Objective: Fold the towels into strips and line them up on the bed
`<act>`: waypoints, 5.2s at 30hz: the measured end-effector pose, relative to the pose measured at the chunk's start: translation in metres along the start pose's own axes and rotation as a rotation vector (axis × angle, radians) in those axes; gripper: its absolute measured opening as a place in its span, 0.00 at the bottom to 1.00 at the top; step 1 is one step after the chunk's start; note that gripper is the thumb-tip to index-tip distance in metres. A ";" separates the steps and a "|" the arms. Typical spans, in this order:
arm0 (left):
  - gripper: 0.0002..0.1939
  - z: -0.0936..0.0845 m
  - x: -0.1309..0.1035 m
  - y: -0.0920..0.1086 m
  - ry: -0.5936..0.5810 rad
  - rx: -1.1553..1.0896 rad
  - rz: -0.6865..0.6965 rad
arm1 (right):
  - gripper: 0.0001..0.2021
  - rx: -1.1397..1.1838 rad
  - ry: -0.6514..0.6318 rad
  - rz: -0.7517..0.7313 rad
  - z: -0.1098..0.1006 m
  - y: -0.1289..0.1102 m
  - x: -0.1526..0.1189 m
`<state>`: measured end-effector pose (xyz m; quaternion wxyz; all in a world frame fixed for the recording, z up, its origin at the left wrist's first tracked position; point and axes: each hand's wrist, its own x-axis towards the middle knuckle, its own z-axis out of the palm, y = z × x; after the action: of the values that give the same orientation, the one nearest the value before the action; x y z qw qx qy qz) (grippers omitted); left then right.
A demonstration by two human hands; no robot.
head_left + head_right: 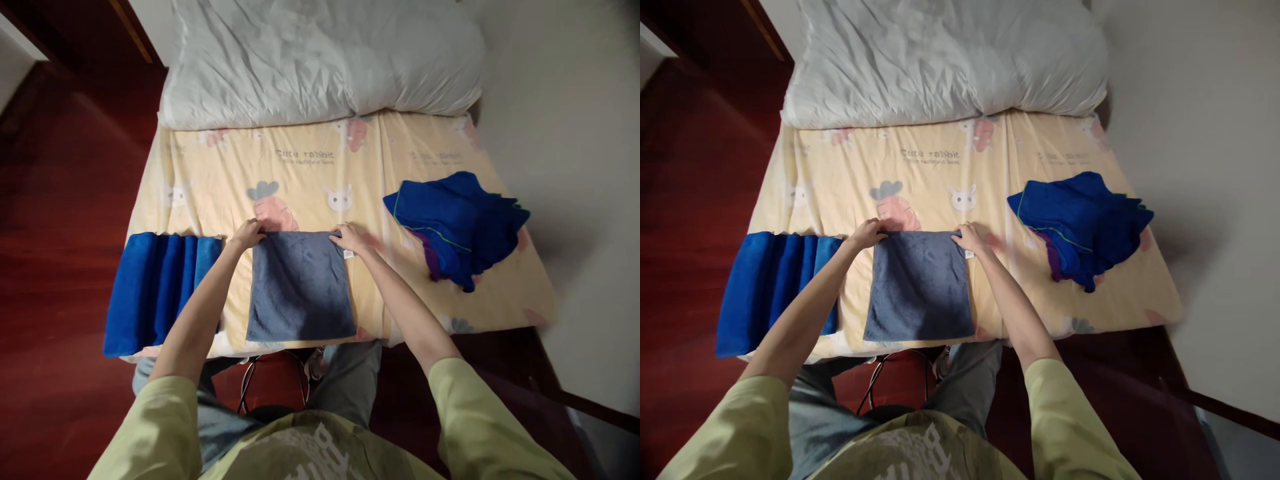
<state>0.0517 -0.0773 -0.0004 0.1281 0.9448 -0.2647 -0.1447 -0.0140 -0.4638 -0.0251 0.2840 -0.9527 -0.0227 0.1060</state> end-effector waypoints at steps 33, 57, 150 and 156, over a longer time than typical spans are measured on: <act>0.34 0.071 -0.046 0.110 0.366 -0.119 -0.098 | 0.32 -0.348 0.269 -0.075 0.065 -0.091 -0.048; 0.31 0.111 -0.236 0.117 0.181 0.000 0.147 | 0.31 -0.239 0.179 -0.175 0.081 -0.046 -0.239; 0.21 0.163 -0.303 0.096 0.570 -0.649 -0.112 | 0.20 0.474 0.365 -0.114 0.110 -0.012 -0.317; 0.16 0.152 -0.288 0.097 0.618 -0.654 -0.270 | 0.18 0.556 0.456 0.039 0.110 -0.013 -0.299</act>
<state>-0.2810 -0.0277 -0.0512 0.4718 0.8797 -0.0294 0.0521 -0.3292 -0.4246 -0.0516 0.5279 -0.8385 0.0892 -0.1015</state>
